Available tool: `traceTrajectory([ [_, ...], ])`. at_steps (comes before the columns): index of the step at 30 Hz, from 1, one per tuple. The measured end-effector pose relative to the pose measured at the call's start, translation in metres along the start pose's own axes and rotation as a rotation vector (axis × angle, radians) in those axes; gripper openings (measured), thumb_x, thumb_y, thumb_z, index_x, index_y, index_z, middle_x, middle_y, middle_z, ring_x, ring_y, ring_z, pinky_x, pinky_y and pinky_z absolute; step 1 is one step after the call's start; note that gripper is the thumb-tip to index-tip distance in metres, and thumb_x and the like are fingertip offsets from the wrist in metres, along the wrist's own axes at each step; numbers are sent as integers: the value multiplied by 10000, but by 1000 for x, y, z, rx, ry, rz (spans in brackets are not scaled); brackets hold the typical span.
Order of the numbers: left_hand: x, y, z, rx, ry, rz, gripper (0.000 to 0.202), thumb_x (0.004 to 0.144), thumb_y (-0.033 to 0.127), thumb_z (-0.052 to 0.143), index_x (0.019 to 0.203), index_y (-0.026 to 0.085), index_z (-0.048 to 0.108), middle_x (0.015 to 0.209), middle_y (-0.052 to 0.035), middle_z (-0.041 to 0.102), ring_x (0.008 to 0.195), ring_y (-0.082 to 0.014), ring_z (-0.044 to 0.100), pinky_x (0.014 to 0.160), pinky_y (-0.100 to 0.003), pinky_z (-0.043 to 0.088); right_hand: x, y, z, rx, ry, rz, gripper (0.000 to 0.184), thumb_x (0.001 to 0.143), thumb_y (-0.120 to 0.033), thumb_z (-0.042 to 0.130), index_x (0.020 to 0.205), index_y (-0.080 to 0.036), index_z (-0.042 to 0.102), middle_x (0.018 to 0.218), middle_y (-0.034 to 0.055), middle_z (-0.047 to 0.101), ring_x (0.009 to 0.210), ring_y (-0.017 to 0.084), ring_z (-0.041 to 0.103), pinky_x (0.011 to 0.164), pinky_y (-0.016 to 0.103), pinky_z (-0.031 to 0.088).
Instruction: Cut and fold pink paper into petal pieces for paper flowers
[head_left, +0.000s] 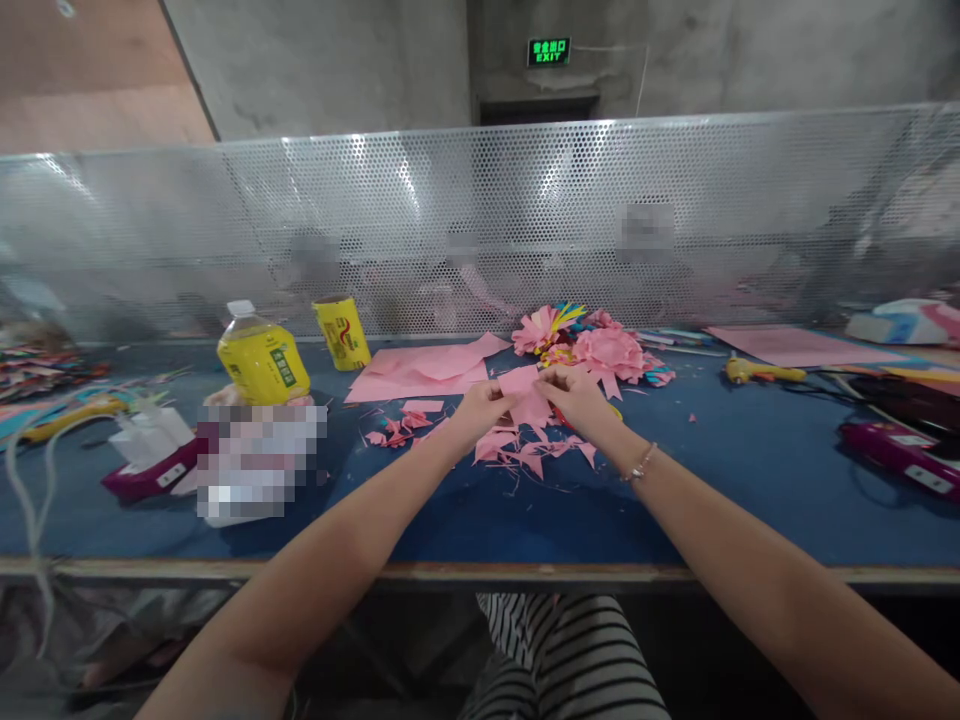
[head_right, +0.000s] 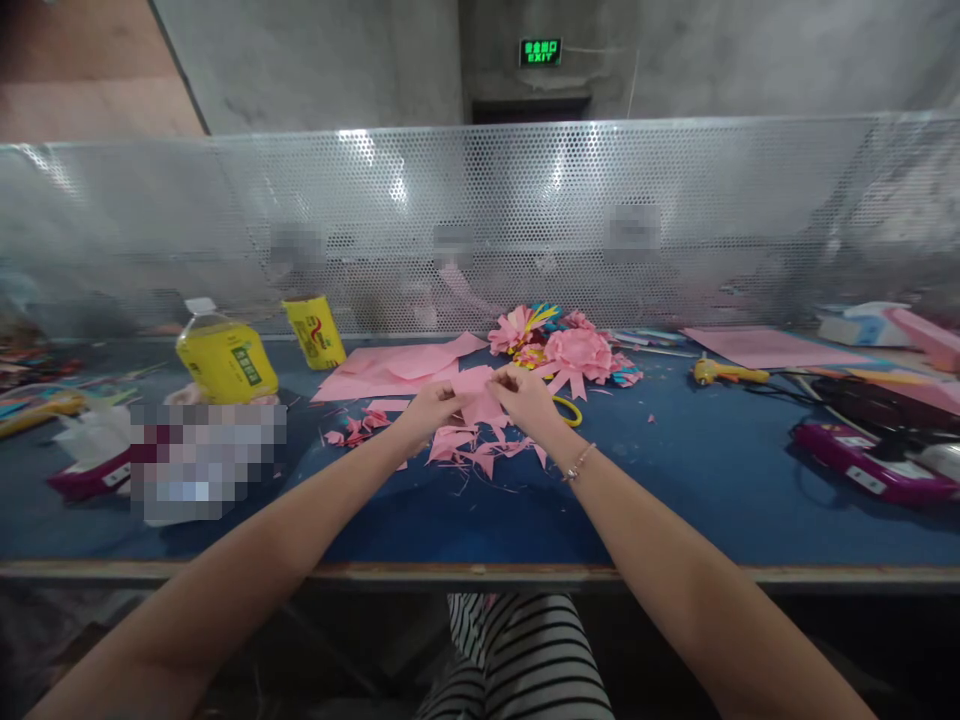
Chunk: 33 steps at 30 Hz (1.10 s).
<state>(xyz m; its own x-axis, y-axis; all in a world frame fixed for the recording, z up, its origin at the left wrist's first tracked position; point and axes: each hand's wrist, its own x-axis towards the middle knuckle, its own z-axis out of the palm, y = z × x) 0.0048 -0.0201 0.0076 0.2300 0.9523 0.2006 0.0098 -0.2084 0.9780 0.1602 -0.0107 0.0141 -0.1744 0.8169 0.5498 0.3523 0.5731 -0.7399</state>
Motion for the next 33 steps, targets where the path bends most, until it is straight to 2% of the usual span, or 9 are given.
traceTrajectory([
  [3,0,4,-3,-66,116,55,200,613,293,607,593,130,491,506,34,510,472,-70,507,536,-240,468,2,5,-1,13,11,17,115,668,-263,498,652,-150,505,561,-26,463,515,85,409,522,235,334],
  [7,0,8,-6,-115,183,90,172,595,265,614,649,122,535,537,17,539,488,-76,522,527,-227,455,4,11,1,85,13,1,115,637,-257,527,672,-158,481,578,-31,460,522,84,425,521,231,348],
  [14,0,8,-5,-142,223,91,149,583,227,616,642,111,543,508,20,523,460,-64,499,511,-219,439,4,15,3,121,-11,-3,130,619,-231,536,704,-159,468,619,-23,483,557,92,465,553,240,389],
  [20,1,5,-5,-159,242,107,152,575,233,620,639,116,549,502,22,518,450,-64,488,483,-215,423,3,12,4,49,-20,-39,128,644,-227,524,739,-150,486,641,-9,501,582,101,483,574,251,413],
  [24,2,5,-6,-175,236,103,151,578,238,613,642,117,550,511,19,524,458,-68,496,496,-220,432,-1,7,3,-88,6,-126,165,683,-222,501,828,-147,520,685,14,539,625,120,509,599,267,428],
  [29,1,6,-6,-194,235,102,162,564,247,623,639,124,550,524,18,531,469,-73,505,506,-224,439,-4,1,3,-233,38,-238,158,702,-199,494,845,-149,539,709,31,569,647,136,527,614,283,440],
  [33,0,6,-6,-231,215,108,162,556,247,630,619,128,541,514,21,528,455,-66,495,498,-216,434,-4,0,2,-363,79,-392,156,724,-164,476,850,-146,564,770,63,584,713,156,533,655,307,448],
])
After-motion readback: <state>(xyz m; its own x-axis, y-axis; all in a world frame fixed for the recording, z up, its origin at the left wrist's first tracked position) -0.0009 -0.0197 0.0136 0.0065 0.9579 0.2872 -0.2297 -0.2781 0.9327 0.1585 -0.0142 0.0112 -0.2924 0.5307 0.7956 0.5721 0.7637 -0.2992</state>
